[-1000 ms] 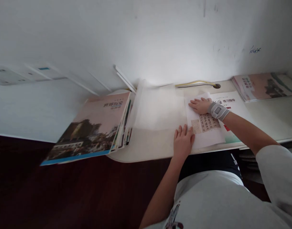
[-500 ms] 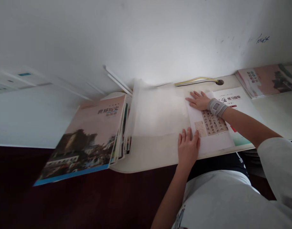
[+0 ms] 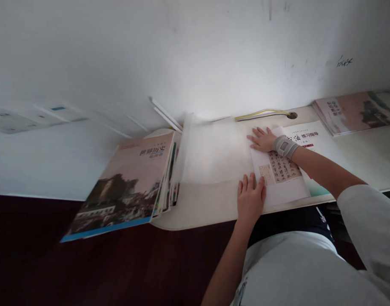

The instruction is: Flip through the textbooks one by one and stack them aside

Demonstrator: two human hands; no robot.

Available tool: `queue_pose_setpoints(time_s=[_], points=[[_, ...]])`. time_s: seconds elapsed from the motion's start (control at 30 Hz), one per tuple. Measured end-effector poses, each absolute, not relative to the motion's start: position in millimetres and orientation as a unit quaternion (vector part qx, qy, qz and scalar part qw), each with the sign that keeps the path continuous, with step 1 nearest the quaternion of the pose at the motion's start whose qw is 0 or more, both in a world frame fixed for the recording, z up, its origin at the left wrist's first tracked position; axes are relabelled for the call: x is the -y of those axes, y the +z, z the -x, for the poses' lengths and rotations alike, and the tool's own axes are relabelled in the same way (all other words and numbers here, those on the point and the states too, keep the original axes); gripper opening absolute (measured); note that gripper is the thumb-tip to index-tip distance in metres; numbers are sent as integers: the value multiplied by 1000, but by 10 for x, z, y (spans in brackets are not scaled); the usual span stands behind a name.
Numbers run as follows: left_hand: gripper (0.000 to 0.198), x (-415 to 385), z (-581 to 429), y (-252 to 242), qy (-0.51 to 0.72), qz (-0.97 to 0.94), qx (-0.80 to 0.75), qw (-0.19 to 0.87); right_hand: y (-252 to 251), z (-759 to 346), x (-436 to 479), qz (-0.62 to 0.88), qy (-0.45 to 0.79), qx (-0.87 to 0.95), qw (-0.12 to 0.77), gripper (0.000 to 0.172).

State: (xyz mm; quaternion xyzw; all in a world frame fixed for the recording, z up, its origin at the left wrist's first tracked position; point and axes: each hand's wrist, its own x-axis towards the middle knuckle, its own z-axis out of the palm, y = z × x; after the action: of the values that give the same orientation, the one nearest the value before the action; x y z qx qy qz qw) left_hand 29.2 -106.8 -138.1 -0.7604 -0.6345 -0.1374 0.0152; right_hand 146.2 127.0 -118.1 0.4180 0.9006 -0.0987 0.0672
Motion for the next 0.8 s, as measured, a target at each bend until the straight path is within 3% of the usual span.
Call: queue_pose_setpoints(time_s=[0.2, 0.27, 0.37, 0.5, 0.67, 0.8], points=[[36, 1059, -303, -1396, -132, 757, 640, 17, -1044, -1594, -953, -353, -112, -925, 84, 59], [36, 1054, -298, -1407, -133, 757, 639, 19, -1024, -1771, -835, -318, -114, -940, 54, 52], [36, 1042, -277, -1418, -135, 758, 638, 26, -1072, -2127, -766, -370, -101, -919, -96, 47], [36, 1060, -303, -1362, -139, 756, 639, 38, -1246, -2486, -799, -518, -121, -802, -272, 57], [56, 1171, -625, -1218, -178, 855, 483, 64, -1375, -2515, -767, -497, -133, -819, -255, 68], [42, 1204, -890, -1226, -190, 889, 403, 103, -1372, -2487, -749, -493, -124, -827, -237, 71]])
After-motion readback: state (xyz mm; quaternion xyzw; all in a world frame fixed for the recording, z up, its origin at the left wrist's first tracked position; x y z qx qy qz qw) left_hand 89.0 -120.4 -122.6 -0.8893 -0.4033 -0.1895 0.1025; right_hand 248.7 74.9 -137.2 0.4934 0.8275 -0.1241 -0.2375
